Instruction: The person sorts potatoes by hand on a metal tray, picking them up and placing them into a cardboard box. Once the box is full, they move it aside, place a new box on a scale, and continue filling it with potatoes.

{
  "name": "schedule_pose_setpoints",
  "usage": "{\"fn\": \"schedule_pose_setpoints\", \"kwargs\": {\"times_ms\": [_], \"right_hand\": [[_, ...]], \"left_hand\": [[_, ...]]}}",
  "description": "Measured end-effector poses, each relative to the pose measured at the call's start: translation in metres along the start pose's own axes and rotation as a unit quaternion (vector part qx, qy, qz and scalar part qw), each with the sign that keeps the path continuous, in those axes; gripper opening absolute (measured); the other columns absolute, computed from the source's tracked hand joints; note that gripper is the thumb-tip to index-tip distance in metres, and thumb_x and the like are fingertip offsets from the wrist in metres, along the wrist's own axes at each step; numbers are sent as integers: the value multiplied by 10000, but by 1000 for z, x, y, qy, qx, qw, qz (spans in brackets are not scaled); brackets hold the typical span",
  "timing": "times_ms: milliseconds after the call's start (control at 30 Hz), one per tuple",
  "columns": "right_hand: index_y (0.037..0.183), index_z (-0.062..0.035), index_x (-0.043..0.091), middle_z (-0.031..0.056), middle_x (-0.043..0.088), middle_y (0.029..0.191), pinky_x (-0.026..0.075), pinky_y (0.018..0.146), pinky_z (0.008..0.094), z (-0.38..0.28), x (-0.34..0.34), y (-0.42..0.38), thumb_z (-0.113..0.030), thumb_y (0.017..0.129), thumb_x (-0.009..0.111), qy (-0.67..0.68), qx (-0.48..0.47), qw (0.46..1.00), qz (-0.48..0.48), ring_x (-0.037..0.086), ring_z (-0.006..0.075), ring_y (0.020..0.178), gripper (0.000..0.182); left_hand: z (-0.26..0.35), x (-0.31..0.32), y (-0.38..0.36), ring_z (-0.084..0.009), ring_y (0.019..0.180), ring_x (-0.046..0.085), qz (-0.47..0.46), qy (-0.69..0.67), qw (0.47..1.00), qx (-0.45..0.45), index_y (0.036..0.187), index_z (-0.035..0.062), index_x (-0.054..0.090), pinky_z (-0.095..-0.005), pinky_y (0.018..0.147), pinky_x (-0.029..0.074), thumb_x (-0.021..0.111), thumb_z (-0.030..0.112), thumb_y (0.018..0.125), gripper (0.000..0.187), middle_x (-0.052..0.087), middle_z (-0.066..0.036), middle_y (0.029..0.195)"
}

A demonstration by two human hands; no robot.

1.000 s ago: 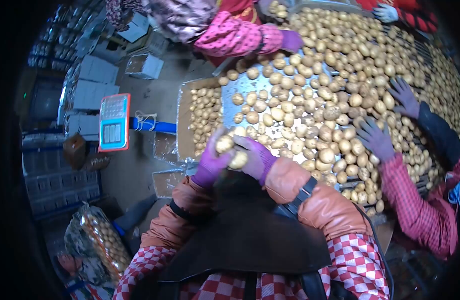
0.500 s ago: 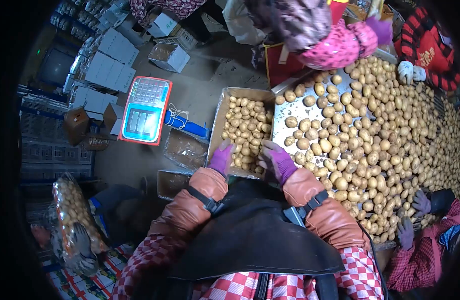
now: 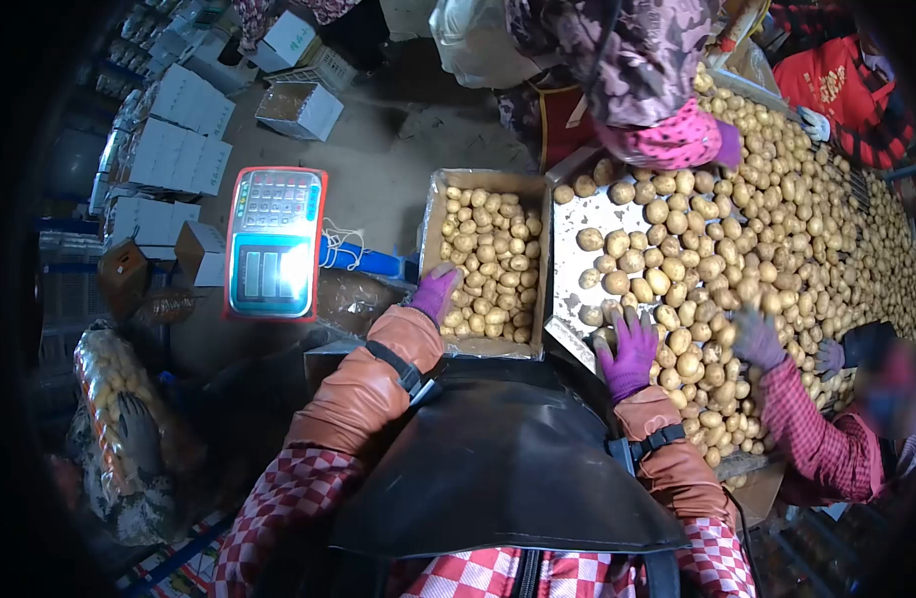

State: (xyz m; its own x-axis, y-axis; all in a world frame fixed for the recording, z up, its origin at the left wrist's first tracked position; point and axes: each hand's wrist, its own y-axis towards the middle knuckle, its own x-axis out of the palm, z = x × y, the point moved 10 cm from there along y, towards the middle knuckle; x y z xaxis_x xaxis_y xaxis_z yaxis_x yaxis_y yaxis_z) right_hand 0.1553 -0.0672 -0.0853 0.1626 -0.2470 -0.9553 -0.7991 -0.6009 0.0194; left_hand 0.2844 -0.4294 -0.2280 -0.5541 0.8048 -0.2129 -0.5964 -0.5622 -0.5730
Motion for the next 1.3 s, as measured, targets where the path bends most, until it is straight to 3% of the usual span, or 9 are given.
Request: {"fn": "schedule_pose_setpoints", "kwargs": {"times_ms": [267, 467, 600, 900, 1000, 1100, 1133, 1233, 1300], "right_hand": [[1339, -103, 541, 149, 463, 1428, 211, 1133, 564, -3, -7, 1, -293, 827, 648, -5, 18, 1000, 14, 350, 409, 1361, 556], [1336, -104, 549, 150, 470, 1425, 226, 1127, 566, 1, -1, 7, -297, 832, 642, -22, 38, 999, -16, 361, 410, 1354, 548], [1330, -99, 555, 155, 492, 1405, 241, 1121, 567, 4, 2, 7, -307, 836, 635, -31, 54, 998, -26, 389, 411, 1331, 542], [1327, -86, 562, 159, 518, 1392, 262, 1115, 563, 0, 1, 10, -251, 818, 664, -26, 41, 999, -14, 412, 417, 1317, 545], [1335, -86, 557, 158, 508, 1403, 263, 1117, 562, -1, 1, 8, -255, 821, 661, -33, 33, 999, -12, 410, 416, 1322, 551], [1334, -85, 554, 158, 506, 1404, 267, 1115, 562, -2, 1, 10, -260, 825, 657, -29, 27, 999, -13, 412, 418, 1319, 548], [1335, -85, 553, 158, 506, 1404, 268, 1114, 562, -2, 0, 10, -261, 826, 655, -28, 26, 999, -15, 412, 419, 1319, 547], [1332, -86, 553, 161, 512, 1394, 273, 1110, 565, -3, -1, 11, -258, 831, 651, -30, 23, 999, -9, 417, 427, 1308, 539], [1332, -86, 554, 162, 514, 1391, 273, 1109, 566, -4, -1, 10, -252, 832, 652, -29, 24, 999, -2, 419, 430, 1304, 536]], "left_hand": [[-4, -13, 137, -380, 1073, 622, 109, 360, 922, 90, 1227, 64, 619, -437, 924, 491, 694, 438, 813, 563, 655, -221, 1146], [22, 27, 212, -395, 1226, 526, 23, 372, 919, 124, 1451, 174, 410, -464, 1019, 445, 691, 513, 793, 791, 517, -216, 1361], [-13, 90, 150, -419, 1416, 240, 39, 465, 879, 98, 1517, 335, 277, -555, 1116, 322, 721, 571, 712, 949, 239, -123, 1562], [-90, 118, -47, -436, 1388, 288, -164, 512, 809, 238, 1236, 296, 648, -579, 1041, 368, 727, 358, 724, 521, 325, -74, 1537], [-138, 97, -35, -405, 1282, 457, -254, 383, 884, 84, 1229, 240, 653, -492, 980, 453, 704, 352, 764, 481, 470, -120, 1432], [-144, 75, -41, -382, 1193, 556, -330, 435, 834, -78, 1237, 186, 645, -434, 922, 506, 690, 340, 795, 470, 584, -160, 1319], [-112, 63, -40, -364, 1179, 563, -282, 438, 845, -121, 1232, 141, 641, -443, 960, 482, 700, 351, 796, 488, 623, -165, 1253], [-48, 52, -8, -354, 1212, 539, -15, 374, 893, 250, 1270, 199, 620, -488, 995, 444, 646, 361, 823, 477, 559, -124, 1365], [-31, 70, 11, -381, 1289, 442, 48, 452, 858, 237, 1303, 196, 574, -520, 1029, 400, 671, 375, 803, 540, 487, -146, 1413]]}}
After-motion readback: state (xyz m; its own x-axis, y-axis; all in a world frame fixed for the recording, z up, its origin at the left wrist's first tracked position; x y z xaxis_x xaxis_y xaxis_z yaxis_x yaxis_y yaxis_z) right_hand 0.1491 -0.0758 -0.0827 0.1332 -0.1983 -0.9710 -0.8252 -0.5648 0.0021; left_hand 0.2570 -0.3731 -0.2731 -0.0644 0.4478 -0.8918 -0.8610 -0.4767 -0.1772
